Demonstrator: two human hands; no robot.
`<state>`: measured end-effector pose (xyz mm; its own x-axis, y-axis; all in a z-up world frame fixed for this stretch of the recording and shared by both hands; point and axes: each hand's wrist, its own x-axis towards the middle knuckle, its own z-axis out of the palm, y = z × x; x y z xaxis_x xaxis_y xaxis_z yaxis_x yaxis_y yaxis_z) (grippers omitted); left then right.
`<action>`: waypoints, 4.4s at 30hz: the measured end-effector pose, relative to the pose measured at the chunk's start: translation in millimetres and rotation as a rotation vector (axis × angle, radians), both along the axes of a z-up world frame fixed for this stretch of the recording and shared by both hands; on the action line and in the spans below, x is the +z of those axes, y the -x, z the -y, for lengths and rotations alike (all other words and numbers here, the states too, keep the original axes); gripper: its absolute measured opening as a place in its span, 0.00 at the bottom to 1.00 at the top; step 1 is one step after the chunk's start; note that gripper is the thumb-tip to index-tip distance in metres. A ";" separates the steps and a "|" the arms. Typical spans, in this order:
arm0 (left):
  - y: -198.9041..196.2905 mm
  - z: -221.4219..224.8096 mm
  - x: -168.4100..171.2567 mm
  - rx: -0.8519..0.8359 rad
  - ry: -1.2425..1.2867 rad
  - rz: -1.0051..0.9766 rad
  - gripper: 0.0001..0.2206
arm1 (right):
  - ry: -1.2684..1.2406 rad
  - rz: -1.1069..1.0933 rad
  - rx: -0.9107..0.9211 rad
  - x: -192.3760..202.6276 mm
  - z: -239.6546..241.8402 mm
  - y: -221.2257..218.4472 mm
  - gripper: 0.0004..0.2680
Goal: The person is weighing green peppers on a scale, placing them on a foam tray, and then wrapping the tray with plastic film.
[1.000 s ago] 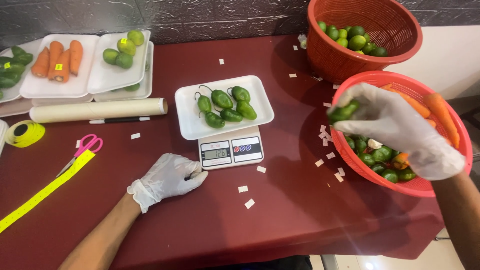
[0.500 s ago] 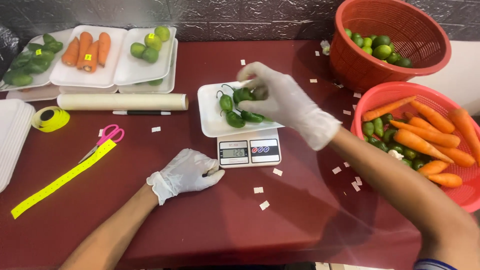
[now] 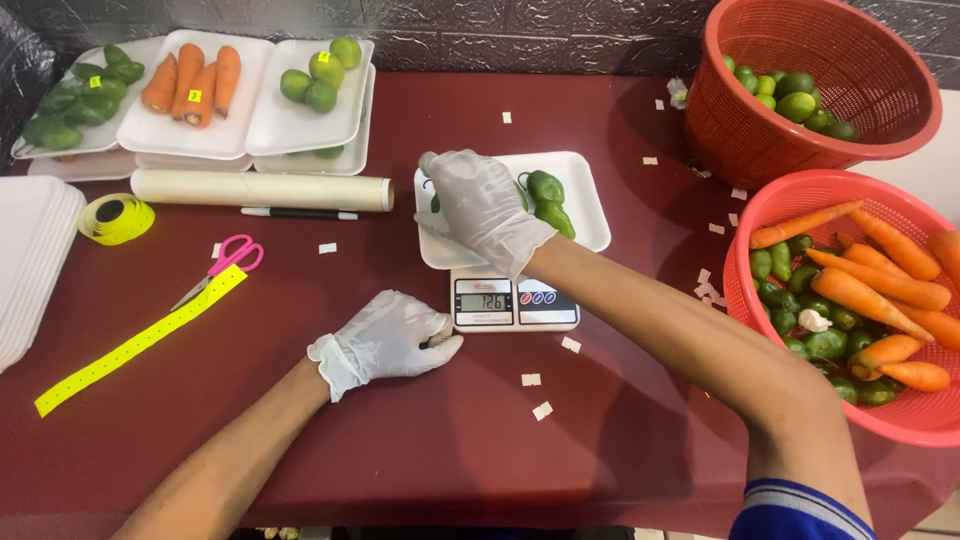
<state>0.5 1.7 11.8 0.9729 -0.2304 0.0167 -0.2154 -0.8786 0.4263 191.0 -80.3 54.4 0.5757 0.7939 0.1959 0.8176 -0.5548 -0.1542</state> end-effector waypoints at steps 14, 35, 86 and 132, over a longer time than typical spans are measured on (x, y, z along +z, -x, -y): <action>-0.4 -2.0 -2.5 -0.011 0.007 0.012 0.19 | -0.054 0.038 0.073 46.2 20.3 7.4 0.16; 0.2 -1.4 2.4 0.018 0.002 -0.041 0.18 | 0.046 -0.111 -0.187 77.3 102.9 -51.0 0.13; -18.9 -14.0 -4.4 0.483 1.434 -0.010 0.22 | 0.221 0.127 0.484 22.5 59.2 32.9 0.22; -26.5 -24.9 -25.4 0.409 1.377 -0.026 0.26 | -0.235 -0.196 0.540 16.1 81.6 11.3 0.22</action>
<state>27.0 26.5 -13.6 0.9692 0.2448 -0.0258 -0.0325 0.2315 0.9723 179.7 -161.8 70.5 0.1478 0.9317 0.3317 0.9174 -0.0039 -0.3980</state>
